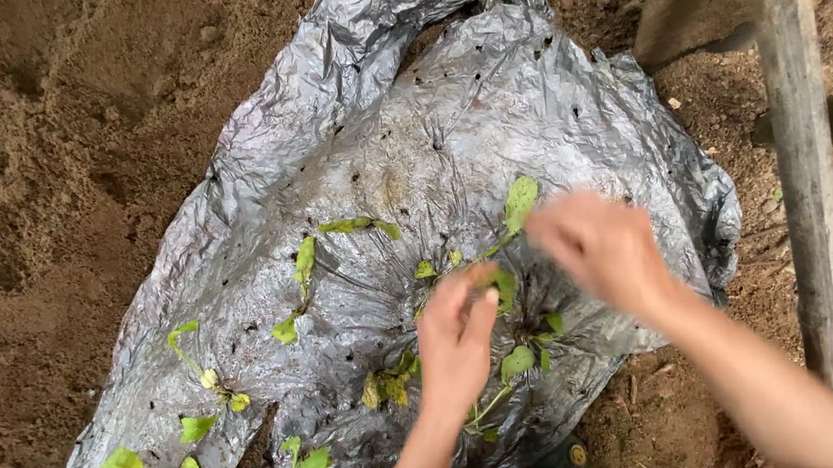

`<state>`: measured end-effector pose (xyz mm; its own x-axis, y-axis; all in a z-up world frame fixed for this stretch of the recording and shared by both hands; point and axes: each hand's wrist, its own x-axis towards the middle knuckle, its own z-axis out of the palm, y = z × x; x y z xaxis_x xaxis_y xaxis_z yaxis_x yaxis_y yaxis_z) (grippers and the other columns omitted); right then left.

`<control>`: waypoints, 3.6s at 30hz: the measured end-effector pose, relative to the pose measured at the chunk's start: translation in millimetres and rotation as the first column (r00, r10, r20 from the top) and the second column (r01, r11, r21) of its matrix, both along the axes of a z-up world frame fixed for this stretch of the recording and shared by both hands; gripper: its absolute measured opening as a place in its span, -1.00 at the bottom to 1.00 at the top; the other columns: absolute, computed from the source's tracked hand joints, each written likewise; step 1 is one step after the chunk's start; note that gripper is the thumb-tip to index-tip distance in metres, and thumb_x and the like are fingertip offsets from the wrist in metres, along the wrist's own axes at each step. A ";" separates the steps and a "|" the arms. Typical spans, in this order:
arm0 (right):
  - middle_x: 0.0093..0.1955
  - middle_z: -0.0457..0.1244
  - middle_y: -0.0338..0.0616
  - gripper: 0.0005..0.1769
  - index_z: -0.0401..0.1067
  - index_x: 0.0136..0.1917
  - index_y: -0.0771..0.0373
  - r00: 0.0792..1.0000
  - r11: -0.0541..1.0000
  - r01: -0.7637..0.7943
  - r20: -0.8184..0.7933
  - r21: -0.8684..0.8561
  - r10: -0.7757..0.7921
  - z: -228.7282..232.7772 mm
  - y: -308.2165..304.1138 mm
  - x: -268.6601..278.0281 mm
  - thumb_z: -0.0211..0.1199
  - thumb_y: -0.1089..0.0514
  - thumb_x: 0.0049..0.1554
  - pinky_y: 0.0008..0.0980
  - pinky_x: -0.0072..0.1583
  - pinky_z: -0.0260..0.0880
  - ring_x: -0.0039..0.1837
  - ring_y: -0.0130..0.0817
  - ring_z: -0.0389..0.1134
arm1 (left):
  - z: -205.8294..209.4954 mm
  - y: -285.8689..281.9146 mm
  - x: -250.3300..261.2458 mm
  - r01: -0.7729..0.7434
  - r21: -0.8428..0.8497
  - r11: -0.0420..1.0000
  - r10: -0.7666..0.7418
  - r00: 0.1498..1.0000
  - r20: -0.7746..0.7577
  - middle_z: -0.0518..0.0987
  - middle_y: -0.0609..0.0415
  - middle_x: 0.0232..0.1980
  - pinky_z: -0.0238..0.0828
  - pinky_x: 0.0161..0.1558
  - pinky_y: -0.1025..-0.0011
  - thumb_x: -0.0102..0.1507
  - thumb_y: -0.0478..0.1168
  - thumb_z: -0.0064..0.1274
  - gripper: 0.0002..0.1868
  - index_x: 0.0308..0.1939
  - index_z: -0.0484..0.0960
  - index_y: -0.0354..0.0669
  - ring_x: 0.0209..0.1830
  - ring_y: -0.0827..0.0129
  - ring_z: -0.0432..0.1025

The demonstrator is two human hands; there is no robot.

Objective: The person plants small green seedlings into pre-cut holes in a black plastic sheet laid over a soil bed. They use their hands to insert the seedlings and press the plastic around the base. Finally, they water the newly planted seedlings using a yellow watering can.

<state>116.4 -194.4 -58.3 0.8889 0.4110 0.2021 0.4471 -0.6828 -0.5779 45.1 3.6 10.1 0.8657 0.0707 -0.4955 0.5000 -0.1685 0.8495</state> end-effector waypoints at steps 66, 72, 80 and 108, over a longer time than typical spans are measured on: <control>-0.31 0.21 -0.25 -0.82 0.48 -0.33 0.02 0.904 0.830 0.043 0.376 -0.556 0.205 -93.6 101.1 130.0 0.21 0.18 0.11 -0.12 0.00 -0.03 -0.06 -0.23 0.11 | -63.1 25.6 19.7 0.444 0.549 0.708 -0.578 0.811 0.091 0.08 -0.41 0.52 0.00 0.31 -0.35 0.20 -0.23 0.21 -0.42 0.31 0.47 -0.21 0.58 -0.43 -0.16; -0.24 0.29 -0.33 -0.83 0.55 -0.29 -0.09 0.929 0.737 0.011 0.280 -0.676 0.242 -88.3 112.2 135.0 0.21 0.09 0.11 -0.06 -0.01 0.05 0.01 -0.19 0.17 | -65.6 21.7 16.4 0.407 0.581 0.705 -0.574 0.808 0.131 0.11 -0.32 0.54 0.05 0.31 -0.34 0.17 -0.19 0.25 -0.41 0.28 0.49 -0.16 0.58 -0.34 -0.11; -0.18 0.28 -0.42 -0.86 0.62 -0.17 0.11 0.993 0.611 -0.106 -0.117 -0.785 0.022 -34.7 117.1 127.9 0.33 0.16 0.25 -0.11 0.18 0.15 0.03 -0.23 0.09 | -27.4 44.6 7.8 0.414 0.562 0.716 -0.588 0.791 0.168 0.09 -0.33 0.56 -0.02 0.33 -0.41 0.17 -0.24 0.27 -0.37 0.32 0.44 -0.19 0.60 -0.30 -0.15; 0.36 0.24 0.22 -0.26 0.35 0.46 0.35 0.965 0.962 0.225 -0.099 -0.155 -0.242 -91.1 25.9 -20.6 0.40 -0.03 0.11 0.02 0.36 0.14 0.38 0.14 0.21 | 14.6 433.3 -503.5 -0.240 0.808 0.538 0.058 0.967 0.249 0.39 -0.10 0.52 0.36 0.27 0.21 0.02 -0.07 0.16 -0.29 0.29 0.53 -0.06 0.34 0.13 0.38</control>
<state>95.8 -168.5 -149.3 0.9774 0.2061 0.0468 0.2011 -0.8385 -0.5065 -458.3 436.9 24.7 0.8631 0.5049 0.0084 0.4498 -0.7763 0.4417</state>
